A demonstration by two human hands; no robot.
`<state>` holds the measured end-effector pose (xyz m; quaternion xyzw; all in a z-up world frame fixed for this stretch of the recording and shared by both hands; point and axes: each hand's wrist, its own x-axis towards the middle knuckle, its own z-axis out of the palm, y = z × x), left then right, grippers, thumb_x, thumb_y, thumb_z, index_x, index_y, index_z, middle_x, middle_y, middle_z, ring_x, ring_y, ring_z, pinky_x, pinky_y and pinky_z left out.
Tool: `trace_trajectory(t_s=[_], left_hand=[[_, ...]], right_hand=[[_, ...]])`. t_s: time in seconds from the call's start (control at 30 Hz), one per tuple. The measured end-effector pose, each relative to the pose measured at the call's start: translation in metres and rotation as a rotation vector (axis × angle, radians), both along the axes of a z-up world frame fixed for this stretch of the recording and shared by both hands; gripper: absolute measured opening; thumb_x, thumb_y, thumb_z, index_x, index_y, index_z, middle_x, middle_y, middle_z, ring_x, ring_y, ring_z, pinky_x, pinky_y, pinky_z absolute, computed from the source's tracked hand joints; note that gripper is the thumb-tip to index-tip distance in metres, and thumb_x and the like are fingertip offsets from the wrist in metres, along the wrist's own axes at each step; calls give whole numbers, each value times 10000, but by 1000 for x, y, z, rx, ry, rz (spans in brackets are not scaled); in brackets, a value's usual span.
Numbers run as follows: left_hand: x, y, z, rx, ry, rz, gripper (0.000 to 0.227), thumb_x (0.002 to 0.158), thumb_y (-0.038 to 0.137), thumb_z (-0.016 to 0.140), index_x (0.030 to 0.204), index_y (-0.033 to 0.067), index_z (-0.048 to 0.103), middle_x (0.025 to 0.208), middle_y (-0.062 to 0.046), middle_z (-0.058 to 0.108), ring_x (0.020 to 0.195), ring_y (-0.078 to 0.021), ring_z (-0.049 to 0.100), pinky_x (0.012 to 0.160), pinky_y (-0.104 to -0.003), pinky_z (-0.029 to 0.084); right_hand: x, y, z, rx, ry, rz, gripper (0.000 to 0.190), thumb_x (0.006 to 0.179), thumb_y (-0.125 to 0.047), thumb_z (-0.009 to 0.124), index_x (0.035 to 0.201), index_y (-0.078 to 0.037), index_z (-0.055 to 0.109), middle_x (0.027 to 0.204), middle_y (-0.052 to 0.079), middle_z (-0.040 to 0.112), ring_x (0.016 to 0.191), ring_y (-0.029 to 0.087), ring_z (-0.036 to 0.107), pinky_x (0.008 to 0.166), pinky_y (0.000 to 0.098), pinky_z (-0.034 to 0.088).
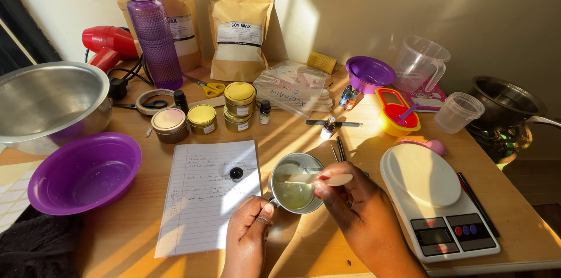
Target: Adding fragrance oil to melted wax, stirring the mixture, and pouring it into small metal containers.
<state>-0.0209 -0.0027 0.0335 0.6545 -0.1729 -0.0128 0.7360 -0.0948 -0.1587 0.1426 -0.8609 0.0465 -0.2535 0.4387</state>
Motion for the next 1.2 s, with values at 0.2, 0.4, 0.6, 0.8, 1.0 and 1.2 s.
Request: trace_trajectory(t_s=[0.2,0.4,0.6,0.8,1.0,1.2], left_hand=[[-2,1,2,42,-7,11,331,871,192,547,566,76,494,570,-17,462,544,-133,420,515,-274,313],[-2,1,1,36,41,5,316,872,191,549,584,65,525,585,-25,478,525,-133,433,485,-274,323],[-1,1,-1,31,28,0,313,873,189,549,586,70,520,583,-23,470,530,-136,423,500,-282,316],[-1,2,0,66,-37,1,314,876,208,538,588,86,507,578,-8,460,567,-135,427,548,-280,321],[-3,3,2,54,9,1,314,869,192,550,577,90,499,590,-5,455,562,-127,417,537,-267,310],[-2,3,6,71,-46,12,304,864,194,540,579,96,501,582,-2,478,589,-136,447,573,-275,334]], right_hand=[[-5,-2,3,-132,-30,-57,142,865,-268,590,912,-135,572,781,-19,722,567,111,612,568,240,496],[-13,1,6,-149,68,-93,195,863,-339,585,901,-148,586,631,6,647,533,134,577,567,267,463],[-12,10,7,21,68,-16,166,856,-305,620,818,-144,631,601,-18,603,526,95,506,551,228,409],[-4,8,0,-39,-45,28,115,869,-257,598,866,-143,608,786,-42,657,609,104,512,618,226,448],[-2,0,1,-117,-51,-61,170,873,-276,572,917,-112,586,862,2,713,630,126,664,621,244,514],[-10,1,11,-161,8,-86,190,875,-306,583,833,-121,578,592,-1,583,530,134,462,542,276,405]])
